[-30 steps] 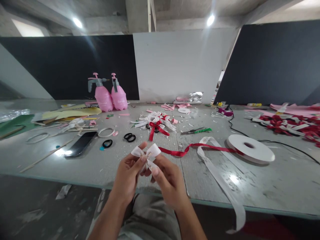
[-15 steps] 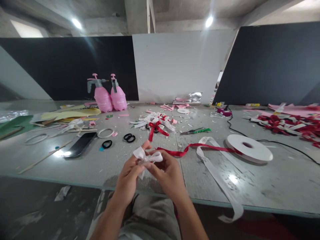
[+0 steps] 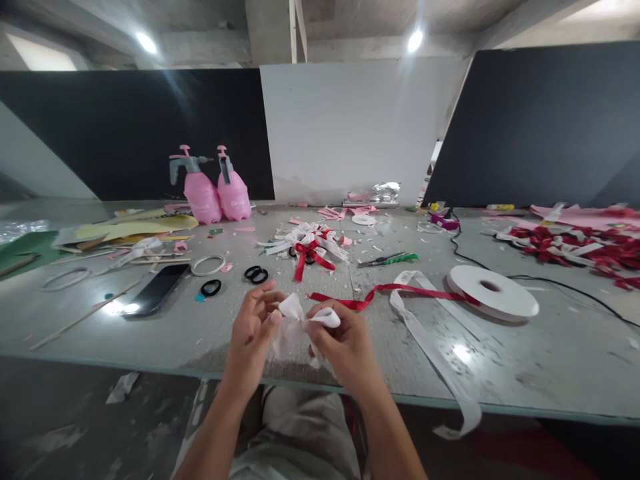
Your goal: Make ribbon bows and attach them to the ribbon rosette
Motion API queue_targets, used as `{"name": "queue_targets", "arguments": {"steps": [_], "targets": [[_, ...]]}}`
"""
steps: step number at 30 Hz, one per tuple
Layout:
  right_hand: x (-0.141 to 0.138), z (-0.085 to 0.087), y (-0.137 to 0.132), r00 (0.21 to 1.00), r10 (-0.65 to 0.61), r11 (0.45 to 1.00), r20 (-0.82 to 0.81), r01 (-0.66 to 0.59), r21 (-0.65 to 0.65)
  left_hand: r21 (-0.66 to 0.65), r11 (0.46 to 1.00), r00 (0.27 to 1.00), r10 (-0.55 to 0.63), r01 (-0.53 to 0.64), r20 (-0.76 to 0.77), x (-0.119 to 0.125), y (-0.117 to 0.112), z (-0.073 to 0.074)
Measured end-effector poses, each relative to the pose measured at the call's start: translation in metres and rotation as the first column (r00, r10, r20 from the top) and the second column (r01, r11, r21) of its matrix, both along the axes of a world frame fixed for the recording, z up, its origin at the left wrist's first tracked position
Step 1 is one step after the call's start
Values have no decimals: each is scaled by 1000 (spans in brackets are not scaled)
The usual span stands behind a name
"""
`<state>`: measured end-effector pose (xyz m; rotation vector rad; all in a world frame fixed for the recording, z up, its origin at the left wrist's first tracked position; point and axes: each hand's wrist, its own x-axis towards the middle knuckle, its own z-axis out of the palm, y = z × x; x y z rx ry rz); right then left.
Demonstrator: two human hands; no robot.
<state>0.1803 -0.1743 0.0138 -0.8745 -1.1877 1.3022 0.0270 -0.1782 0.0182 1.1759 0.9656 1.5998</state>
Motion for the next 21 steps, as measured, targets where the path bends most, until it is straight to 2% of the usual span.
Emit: {"name": "queue_targets", "arguments": {"steps": [2, 4, 10, 15, 21], "targets": [[0, 1, -3, 998, 55, 998, 31, -55, -8, -44, 997, 998, -64, 64, 0, 0, 3, 1], [-3, 1, -4, 998, 59, 998, 26, -58, -13, -88, 991, 994, -105, 103, -18, 1, 6, 2], [-13, 0, 1, 998, 49, 997, 33, -48, -53, -113, 992, 999, -52, 51, -4, 3, 10, 6], [-14, -1, 4, 998, 49, 995, 27, -46, -83, -122, 989, 996, -83, 86, 28, -1, 15, 9], [-11, -11, 7, 997, 73, 991, 21, -71, -110, -87, 988, 987, -137, 129, -88, -7, 21, 4]]}}
